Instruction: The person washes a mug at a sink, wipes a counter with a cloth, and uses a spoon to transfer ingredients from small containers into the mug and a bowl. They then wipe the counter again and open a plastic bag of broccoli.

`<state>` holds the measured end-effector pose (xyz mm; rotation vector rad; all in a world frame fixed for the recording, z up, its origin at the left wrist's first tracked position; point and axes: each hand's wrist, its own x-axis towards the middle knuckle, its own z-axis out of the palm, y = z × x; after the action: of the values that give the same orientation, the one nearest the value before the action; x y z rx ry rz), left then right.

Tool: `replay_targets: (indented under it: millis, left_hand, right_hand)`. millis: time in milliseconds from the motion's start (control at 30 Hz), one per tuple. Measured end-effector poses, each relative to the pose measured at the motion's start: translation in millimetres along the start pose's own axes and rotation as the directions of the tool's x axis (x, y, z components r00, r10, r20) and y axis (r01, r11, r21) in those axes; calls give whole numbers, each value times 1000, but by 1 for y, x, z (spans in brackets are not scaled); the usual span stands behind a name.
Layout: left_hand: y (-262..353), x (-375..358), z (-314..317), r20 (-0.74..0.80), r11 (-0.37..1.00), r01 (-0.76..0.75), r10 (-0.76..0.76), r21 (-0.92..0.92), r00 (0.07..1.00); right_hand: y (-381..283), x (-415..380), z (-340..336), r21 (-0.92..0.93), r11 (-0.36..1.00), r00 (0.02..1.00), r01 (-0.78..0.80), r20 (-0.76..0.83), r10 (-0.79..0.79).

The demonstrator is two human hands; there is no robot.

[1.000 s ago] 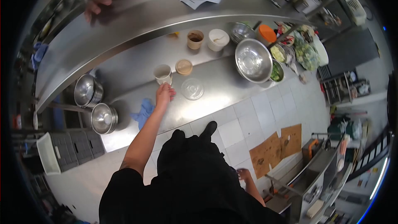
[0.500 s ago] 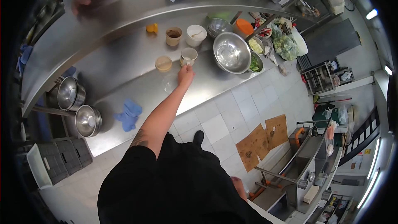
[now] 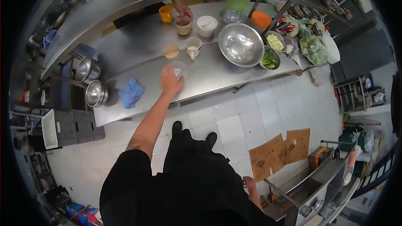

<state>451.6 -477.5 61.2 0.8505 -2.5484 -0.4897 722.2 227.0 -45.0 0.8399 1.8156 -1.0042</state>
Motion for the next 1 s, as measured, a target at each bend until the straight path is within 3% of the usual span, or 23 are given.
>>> replay_targets:
  millis: [33,100,133,233,333,433,533,633,700,733,833,867,933,1000]
  left_hand:
    - [-9,4,6,-69,998,60,-58,28,996]
    - [-13,24,4,57,961,258,-264,98,963]
    - [-10,32,5,116,930,344,-359,129,926]
    - [-19,52,12,181,902,367,-410,228,894]
    - [-39,58,17,241,878,452,-478,158,845]
    - [-37,46,-3,474,788,580,-439,-205,764]
    - [-50,30,6,307,713,517,-416,-474,856]
    - [-77,31,-2,591,455,722,-418,-521,690]
    - [-64,27,-22,321,847,478,-398,-231,860]
    - [-58,30,-30,198,945,326,-315,-20,928]
    - [-62,72,-29,59,972,6,-21,236,998]
    - [-53,86,-28,102,997,-42,35,68,994]
    - [26,122,-55,153,955,-99,146,-279,977]
    - [73,156,-40,252,935,-151,238,-322,938]
  right_hand:
    - [3,2,-9,-101,994,999,-52,7,53]
    - [63,75,-45,-145,987,981,-64,171,89]
    - [53,85,-56,-239,946,955,-219,145,258]
    - [0,92,-81,-125,986,994,-112,-17,111]
    - [-63,89,-94,180,942,957,284,-106,-269]
    - [-122,74,-85,164,914,926,370,-139,-350]
    - [-145,76,-63,197,914,935,355,-90,-344]
    - [-137,102,-49,-8,975,974,221,57,-220]
    - [-140,107,-37,-132,982,989,138,75,-128]
    - [-143,105,-33,-153,983,992,104,83,-92]
    - [-151,106,-15,-84,995,996,58,72,-52]
    - [-154,108,-8,-35,998,998,55,31,-54]
    - [-165,107,4,75,995,998,63,-30,-61]
    - [-188,116,22,119,991,999,53,-13,-52]
